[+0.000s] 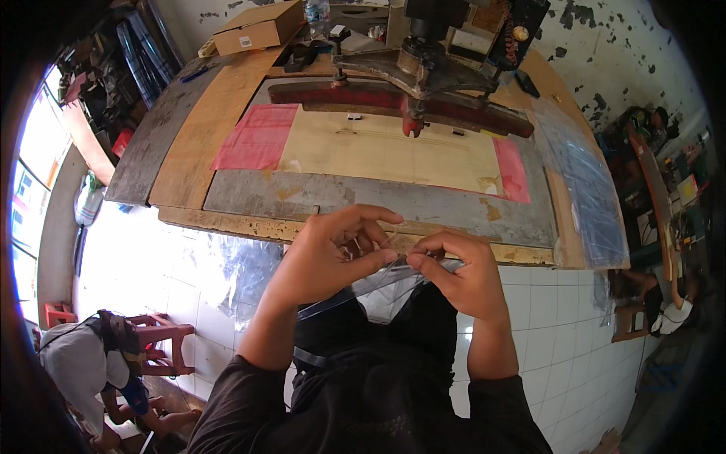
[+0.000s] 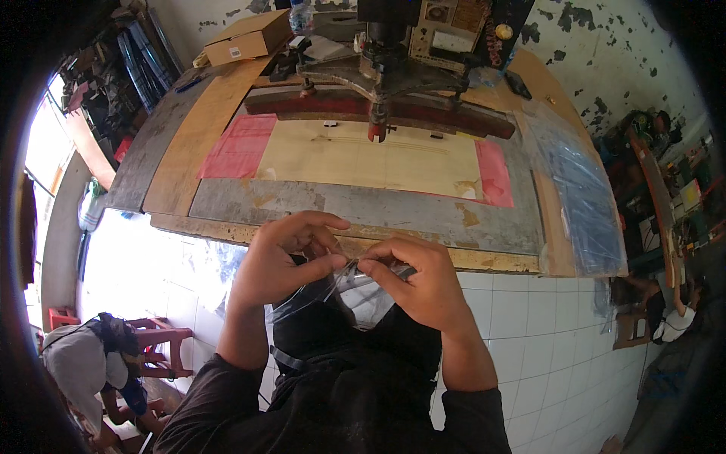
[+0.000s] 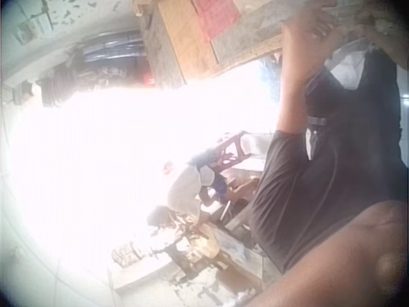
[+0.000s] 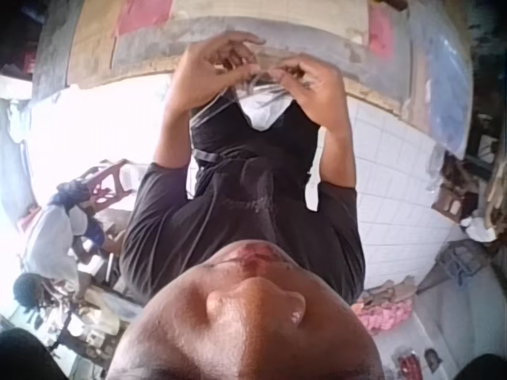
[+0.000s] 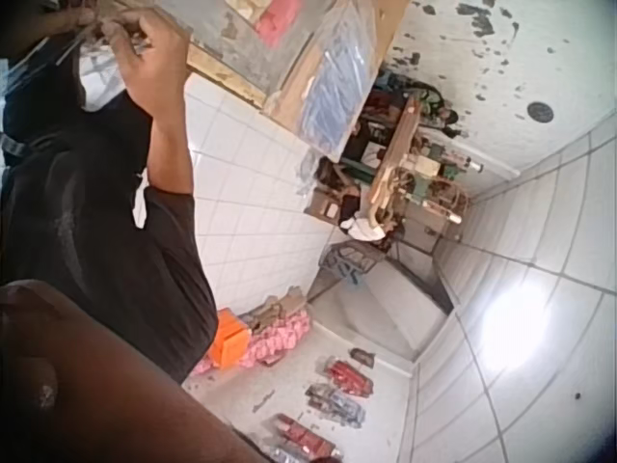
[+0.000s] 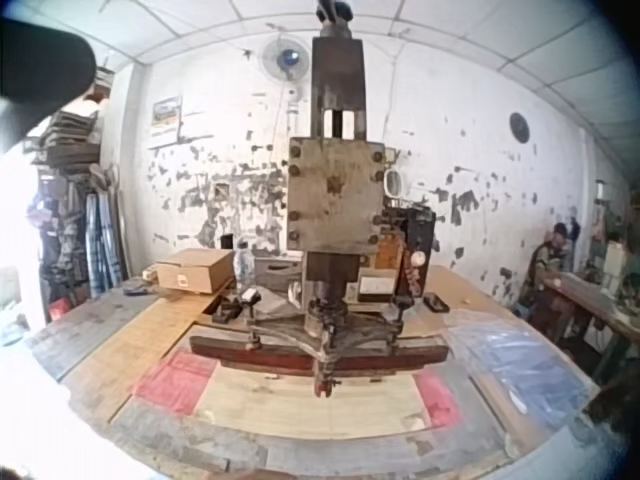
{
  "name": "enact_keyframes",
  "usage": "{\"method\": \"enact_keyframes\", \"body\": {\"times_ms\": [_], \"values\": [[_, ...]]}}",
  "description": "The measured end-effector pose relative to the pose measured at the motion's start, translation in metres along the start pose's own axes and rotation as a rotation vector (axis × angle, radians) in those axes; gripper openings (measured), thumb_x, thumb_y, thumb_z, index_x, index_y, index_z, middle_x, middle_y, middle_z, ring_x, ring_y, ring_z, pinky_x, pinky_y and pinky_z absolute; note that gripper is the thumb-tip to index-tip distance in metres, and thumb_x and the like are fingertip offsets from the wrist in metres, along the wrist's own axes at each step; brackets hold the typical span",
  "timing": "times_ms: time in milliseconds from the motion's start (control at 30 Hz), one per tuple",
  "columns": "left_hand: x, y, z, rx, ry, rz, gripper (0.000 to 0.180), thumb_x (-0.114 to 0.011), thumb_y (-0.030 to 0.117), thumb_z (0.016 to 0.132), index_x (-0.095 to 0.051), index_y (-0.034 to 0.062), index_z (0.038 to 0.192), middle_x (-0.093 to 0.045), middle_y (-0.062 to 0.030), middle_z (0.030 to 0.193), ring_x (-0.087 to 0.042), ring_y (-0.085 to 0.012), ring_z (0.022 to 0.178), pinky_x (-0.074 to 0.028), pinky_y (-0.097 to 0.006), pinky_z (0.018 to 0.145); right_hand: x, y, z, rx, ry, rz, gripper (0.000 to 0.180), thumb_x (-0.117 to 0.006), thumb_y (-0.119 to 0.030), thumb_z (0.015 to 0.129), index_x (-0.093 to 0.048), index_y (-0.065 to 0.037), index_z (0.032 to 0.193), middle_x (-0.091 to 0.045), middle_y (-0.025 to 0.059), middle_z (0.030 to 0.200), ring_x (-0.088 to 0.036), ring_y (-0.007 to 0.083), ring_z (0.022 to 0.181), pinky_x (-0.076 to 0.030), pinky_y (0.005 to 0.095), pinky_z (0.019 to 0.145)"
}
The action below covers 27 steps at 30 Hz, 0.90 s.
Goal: The person unfolds, aligns, and flattens transparent plastic sheets on the work table beneath the press machine by hand.
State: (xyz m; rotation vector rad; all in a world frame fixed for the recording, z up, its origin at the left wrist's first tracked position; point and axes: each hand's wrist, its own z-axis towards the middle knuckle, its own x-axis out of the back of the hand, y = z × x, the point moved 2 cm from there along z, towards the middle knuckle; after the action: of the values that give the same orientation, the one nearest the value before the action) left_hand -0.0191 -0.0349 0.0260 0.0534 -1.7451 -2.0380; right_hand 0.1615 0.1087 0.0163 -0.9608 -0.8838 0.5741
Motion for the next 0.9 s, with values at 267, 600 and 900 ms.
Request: {"method": "enact_keyframes", "body": {"times_ms": [267,600,900], "values": [[-0.018,0.008,-0.005,0.052,0.091,-0.020,0.026,-0.064,0.010,0.108,-0.071,-0.0066,0.127,-0.079,-0.0134,0.102,-0.077,-0.0164,0.090,-0.059,-0.029,0.081,-0.004,-0.005,0.002,0.057,0.128,-0.033,0.010,-0.081,-0.004,0.094,-0.077,0.002,0.101,-0.076,0.0105,0.090,-0.070,0.0173,0.077,-0.053,0.0292,0.067],[-0.022,0.004,-0.001,0.063,0.159,0.023,0.022,-0.064,0.011,0.109,-0.072,-0.0079,0.117,-0.080,-0.0131,0.094,-0.079,-0.0180,0.086,-0.060,-0.029,0.080,-0.007,-0.004,0.004,0.083,0.147,-0.019,0.009,-0.080,-0.004,0.094,-0.078,0.001,0.101,-0.077,0.0086,0.091,-0.070,0.0162,0.078,-0.052,0.0289,0.067],[-0.023,0.002,0.001,0.070,0.147,-0.004,0.021,-0.063,0.010,0.110,-0.072,-0.0082,0.115,-0.080,-0.0127,0.093,-0.079,-0.0182,0.087,-0.062,-0.029,0.079,-0.005,0.000,0.005,0.078,0.143,-0.035,0.010,-0.081,-0.006,0.094,-0.078,0.001,0.100,-0.077,0.0093,0.091,-0.070,0.0162,0.078,-0.052,0.0294,0.068]]}}
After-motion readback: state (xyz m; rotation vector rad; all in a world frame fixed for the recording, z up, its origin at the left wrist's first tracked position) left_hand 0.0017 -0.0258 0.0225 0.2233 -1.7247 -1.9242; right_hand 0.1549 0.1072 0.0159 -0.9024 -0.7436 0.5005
